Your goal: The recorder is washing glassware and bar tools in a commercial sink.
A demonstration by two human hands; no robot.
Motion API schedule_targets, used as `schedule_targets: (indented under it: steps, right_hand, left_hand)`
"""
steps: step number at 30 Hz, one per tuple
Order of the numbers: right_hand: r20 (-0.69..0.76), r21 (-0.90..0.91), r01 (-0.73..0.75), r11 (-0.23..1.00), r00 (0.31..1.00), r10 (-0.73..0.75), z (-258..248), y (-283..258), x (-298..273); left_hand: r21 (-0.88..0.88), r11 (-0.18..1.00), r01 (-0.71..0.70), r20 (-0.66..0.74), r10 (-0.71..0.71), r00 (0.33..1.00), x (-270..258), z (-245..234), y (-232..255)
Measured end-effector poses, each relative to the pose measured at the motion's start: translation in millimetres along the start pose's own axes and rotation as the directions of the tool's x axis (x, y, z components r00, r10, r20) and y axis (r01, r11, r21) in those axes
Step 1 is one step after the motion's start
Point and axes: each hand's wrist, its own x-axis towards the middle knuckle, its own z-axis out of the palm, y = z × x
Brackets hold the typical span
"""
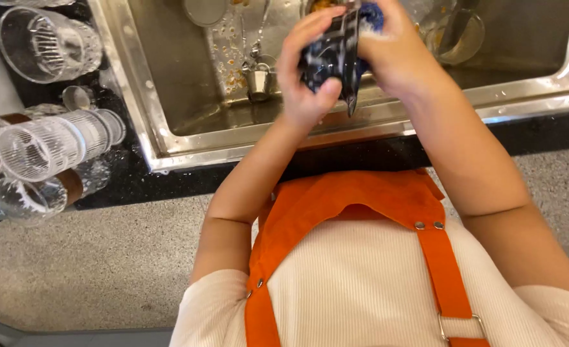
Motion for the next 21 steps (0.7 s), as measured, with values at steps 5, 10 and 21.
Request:
schedule_targets:
  steps: [5, 10, 21]
  right_hand:
    - [0.056, 0.359, -0.156, 0.92, 0.988, 0.146, 11, -8, -16]
    - [0.069, 0.14, -0.007, 0.99, 0.998, -0.002, 42, -48, -40]
    - [-0.438, 0.373, 0.089, 0.924, 0.894, 0.091, 32, -74, -35]
  left_hand:
    - [-0.24, 0.969, 0.064, -0.021, -0.072, 0.997, -3, 1, -4]
    - [-0.916, 0.393, 0.081, -0.116, -0.452, 0.884, 1, -11, -13]
    - [-0.91, 0.28, 0.305, 0.176, -0.405, 0.897, 11, -9, -3]
